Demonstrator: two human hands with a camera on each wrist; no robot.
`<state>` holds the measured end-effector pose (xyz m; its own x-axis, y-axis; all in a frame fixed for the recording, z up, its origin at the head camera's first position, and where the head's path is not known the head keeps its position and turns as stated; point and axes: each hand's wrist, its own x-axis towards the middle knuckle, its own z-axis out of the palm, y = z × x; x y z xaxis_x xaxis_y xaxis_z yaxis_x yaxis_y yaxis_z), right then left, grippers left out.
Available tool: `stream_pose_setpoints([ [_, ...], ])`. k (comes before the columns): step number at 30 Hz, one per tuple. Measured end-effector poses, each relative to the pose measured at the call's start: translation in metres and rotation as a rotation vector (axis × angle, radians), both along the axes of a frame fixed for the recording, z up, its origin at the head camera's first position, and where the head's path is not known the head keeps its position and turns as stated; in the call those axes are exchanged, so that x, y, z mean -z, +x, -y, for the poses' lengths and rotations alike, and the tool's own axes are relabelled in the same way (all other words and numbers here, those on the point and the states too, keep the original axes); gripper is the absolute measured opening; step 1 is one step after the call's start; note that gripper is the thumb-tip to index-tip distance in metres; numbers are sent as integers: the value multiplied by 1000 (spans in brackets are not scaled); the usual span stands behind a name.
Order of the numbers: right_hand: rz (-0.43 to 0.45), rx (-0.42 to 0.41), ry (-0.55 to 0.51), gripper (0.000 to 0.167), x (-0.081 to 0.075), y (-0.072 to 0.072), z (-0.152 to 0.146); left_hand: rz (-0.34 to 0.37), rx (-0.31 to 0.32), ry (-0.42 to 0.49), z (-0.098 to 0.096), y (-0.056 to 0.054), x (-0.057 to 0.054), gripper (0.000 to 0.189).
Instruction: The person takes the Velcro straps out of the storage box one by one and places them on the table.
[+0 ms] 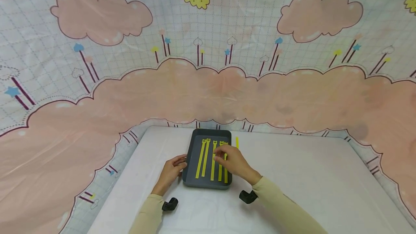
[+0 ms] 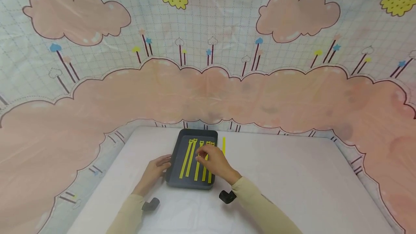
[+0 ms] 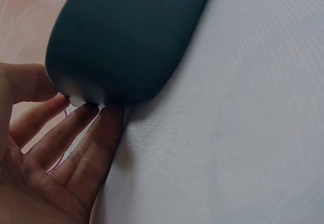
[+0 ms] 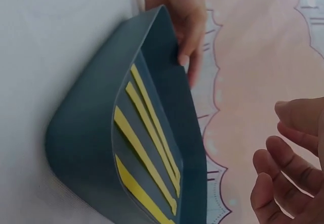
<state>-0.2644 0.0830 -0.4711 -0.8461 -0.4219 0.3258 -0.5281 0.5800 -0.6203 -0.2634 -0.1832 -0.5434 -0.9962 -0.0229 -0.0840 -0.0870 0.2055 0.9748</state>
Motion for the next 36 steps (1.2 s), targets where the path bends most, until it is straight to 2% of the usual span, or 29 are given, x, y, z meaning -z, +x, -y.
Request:
stream_pose_setpoints([
  [6, -82, -40, 88, 15, 0, -2, 6, 0, 2, -7, -1, 2, -2, 42],
  [14, -153, -122, 275, 22, -10, -8, 18, 3, 4, -19, -1, 4, -4, 42],
  [19, -190, -158, 356, 22, -14, -12, 24, 14, -1, -30, -1, 3, -4, 41],
  [29, -342, -221, 519, 26, -8, -24, 37, -3, -9, -27, -2, 0, -2, 41],
  [36, -376, -237, 623, 29, -3, -33, 45, -2, -6, -13, -2, 0, -1, 41],
])
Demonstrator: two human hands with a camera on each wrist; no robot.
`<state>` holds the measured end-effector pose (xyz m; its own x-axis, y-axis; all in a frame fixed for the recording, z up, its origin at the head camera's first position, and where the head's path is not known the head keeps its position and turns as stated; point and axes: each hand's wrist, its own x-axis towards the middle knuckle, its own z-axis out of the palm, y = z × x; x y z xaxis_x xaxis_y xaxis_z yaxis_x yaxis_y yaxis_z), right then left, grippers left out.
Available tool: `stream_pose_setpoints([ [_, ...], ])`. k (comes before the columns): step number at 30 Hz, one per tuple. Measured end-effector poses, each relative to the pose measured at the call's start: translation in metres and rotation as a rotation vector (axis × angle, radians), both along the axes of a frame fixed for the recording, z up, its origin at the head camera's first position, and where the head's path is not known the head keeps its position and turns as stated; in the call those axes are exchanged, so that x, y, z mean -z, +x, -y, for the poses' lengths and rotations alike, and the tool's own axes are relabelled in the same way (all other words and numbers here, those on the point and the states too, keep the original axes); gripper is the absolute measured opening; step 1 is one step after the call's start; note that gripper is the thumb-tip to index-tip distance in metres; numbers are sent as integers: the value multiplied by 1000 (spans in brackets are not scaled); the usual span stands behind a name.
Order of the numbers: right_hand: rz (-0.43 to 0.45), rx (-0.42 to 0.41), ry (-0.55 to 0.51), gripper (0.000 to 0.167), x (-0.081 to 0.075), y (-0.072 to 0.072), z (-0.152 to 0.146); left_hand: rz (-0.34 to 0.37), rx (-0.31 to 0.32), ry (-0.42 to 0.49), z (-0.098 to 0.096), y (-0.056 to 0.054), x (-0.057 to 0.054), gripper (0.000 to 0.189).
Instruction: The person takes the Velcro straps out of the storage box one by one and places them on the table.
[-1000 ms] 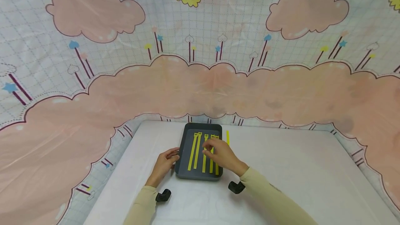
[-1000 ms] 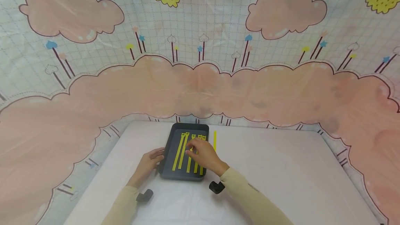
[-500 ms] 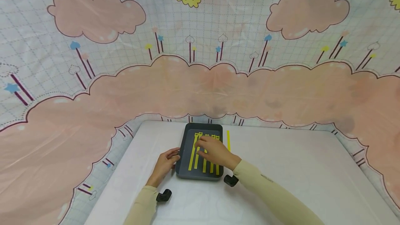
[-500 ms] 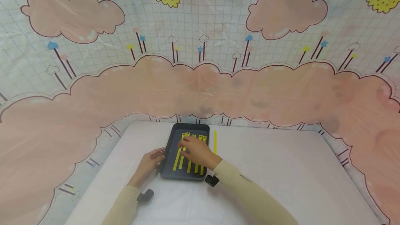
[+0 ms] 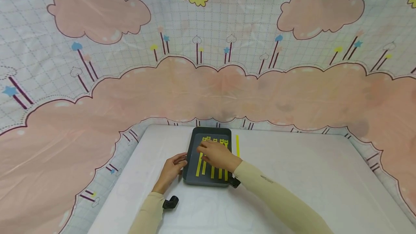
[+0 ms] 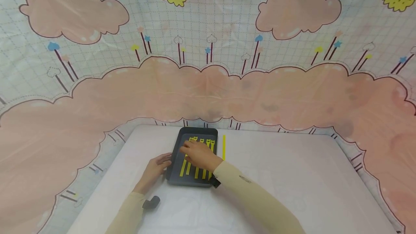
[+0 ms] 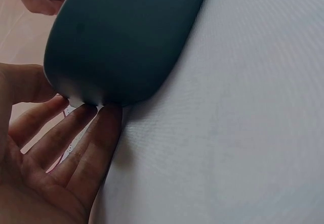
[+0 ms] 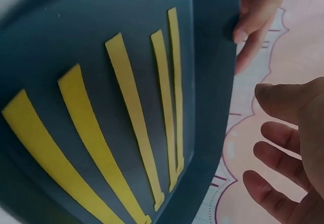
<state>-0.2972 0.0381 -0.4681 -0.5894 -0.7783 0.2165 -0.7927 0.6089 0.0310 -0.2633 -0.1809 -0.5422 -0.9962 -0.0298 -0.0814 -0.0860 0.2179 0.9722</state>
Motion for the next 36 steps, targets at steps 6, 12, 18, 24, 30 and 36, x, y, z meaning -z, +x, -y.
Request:
stream_pose_setpoints([
  [6, -16, 3, 59, 29, 4, -9, 7, 2, 5, -11, 1, 1, 1, 42],
  [12, -8, 32, 146, 30, 11, -21, 9, 16, 5, -25, 0, 1, 2, 41],
  [18, 0, 43, 221, 33, 17, -32, 13, -1, 11, -7, 1, 2, 1, 42],
  [24, -11, 47, 251, 32, 23, -38, 15, 7, 9, 0, 1, 1, 0, 42],
  [30, -26, 52, 252, 29, 30, -42, 17, 5, 14, 5, 1, 2, -3, 42],
  [36, -22, 53, 259, 29, 31, -41, 23, 12, 13, -8, 1, 4, -4, 42],
])
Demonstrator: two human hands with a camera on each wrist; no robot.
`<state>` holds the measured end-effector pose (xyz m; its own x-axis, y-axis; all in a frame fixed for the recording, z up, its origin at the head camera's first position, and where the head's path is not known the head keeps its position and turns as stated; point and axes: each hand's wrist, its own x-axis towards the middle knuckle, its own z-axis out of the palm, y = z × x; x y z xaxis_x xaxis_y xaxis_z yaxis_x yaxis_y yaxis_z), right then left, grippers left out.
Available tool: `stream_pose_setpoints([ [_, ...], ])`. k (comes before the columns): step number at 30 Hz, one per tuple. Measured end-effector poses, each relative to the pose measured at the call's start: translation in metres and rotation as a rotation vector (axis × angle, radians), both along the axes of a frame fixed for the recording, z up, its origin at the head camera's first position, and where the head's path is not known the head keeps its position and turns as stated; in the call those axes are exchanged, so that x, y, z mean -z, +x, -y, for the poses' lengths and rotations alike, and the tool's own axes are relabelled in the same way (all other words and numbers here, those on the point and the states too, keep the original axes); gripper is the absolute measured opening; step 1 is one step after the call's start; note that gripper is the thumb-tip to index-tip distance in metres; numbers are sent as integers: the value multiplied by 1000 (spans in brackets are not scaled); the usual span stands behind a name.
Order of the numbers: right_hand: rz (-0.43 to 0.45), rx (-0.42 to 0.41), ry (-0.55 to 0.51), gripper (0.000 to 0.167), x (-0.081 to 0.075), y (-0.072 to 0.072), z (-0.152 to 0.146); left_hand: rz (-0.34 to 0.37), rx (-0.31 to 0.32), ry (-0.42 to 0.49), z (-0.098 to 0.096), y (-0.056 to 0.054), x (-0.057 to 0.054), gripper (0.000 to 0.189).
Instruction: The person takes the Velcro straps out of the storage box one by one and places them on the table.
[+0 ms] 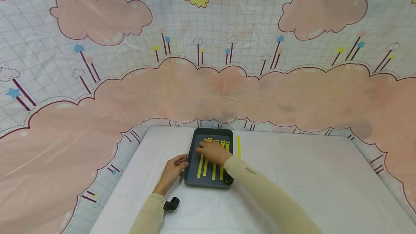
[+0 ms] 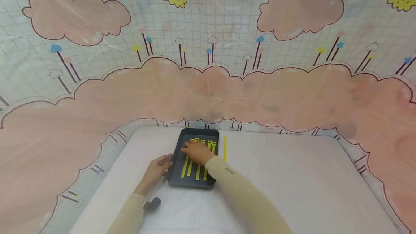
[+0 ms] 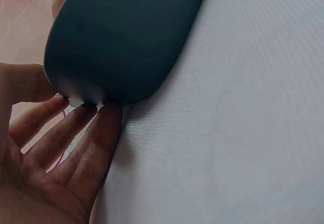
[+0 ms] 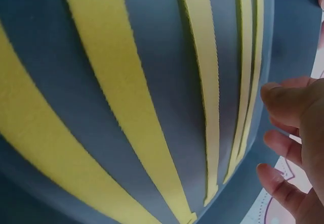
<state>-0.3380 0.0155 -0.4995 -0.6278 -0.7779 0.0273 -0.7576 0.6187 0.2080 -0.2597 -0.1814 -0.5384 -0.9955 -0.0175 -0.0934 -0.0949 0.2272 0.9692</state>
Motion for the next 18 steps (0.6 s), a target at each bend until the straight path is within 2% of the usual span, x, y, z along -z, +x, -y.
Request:
stream_pose_setpoints([
  [6, 10, -3, 22, 29, 4, 0, 4, 13, -1, 0, 0, 1, 0, 42],
  [18, 12, -2, 42, 31, 8, -1, 9, -12, 6, 5, 1, -1, 1, 42],
])
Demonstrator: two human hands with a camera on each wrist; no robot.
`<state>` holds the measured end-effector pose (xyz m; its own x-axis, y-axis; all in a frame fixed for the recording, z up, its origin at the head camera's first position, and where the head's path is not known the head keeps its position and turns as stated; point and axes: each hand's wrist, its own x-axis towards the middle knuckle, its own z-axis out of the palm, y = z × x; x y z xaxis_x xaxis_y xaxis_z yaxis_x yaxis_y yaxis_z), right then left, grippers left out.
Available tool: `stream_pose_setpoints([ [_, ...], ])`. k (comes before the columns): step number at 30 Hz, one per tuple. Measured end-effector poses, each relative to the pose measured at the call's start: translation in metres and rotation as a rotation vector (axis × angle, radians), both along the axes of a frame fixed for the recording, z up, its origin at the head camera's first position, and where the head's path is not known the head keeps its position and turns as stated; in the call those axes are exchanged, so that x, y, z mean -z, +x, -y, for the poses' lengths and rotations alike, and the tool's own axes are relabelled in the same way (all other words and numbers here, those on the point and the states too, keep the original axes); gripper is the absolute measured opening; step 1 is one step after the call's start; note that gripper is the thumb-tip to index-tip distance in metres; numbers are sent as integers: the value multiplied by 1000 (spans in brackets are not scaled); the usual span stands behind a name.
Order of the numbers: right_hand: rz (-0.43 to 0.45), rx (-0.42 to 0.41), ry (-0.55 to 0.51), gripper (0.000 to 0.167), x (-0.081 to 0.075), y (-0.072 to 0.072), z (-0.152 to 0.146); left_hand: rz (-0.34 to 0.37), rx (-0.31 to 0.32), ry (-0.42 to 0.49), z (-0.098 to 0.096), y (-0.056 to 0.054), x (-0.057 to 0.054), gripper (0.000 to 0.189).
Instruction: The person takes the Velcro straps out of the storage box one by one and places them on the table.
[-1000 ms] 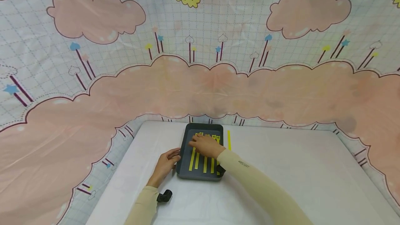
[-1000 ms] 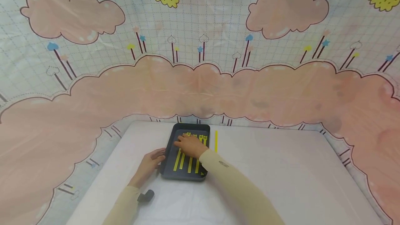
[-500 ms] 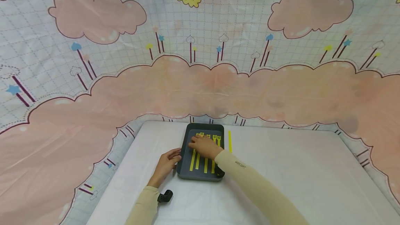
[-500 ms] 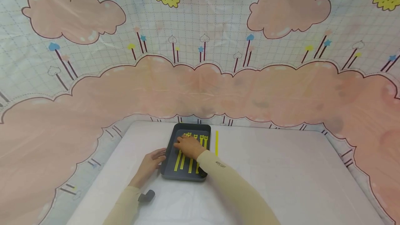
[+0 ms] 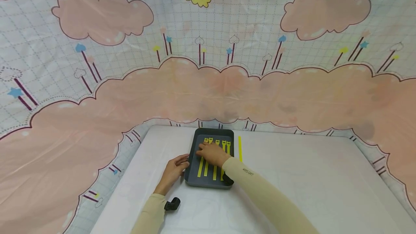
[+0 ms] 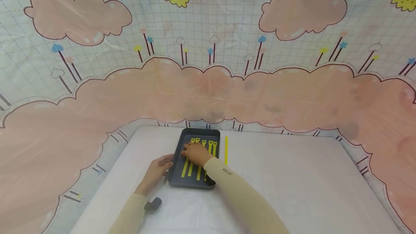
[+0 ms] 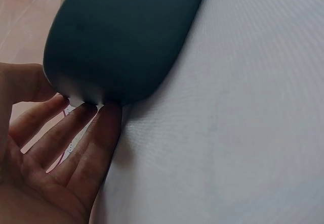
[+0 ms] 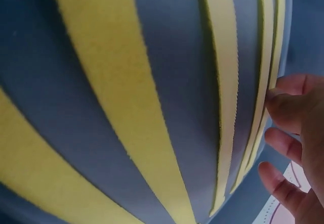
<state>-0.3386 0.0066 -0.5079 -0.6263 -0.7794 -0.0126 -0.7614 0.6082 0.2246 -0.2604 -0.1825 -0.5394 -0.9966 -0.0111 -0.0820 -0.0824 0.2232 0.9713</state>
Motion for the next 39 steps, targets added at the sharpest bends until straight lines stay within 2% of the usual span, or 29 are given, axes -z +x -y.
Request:
stream_pose_setpoints([
  [9, -10, -9, 8, 31, 2, 2, -3, -11, 5, 7, -4, 2, -3, 42],
  [16, -88, -37, -5, 28, 3, 0, -7, -31, 17, -3, -5, 1, 0, 42],
  [24, -140, -58, -57, 25, -9, 1, -11, -15, 1, -2, -5, 0, 3, 40],
  [34, -154, -80, -138, 25, -17, 2, -16, -17, -20, -16, -3, 1, -1, 41],
  [39, -131, -66, -153, 27, -19, 3, -15, -30, -18, -12, -2, 4, -2, 40],
])
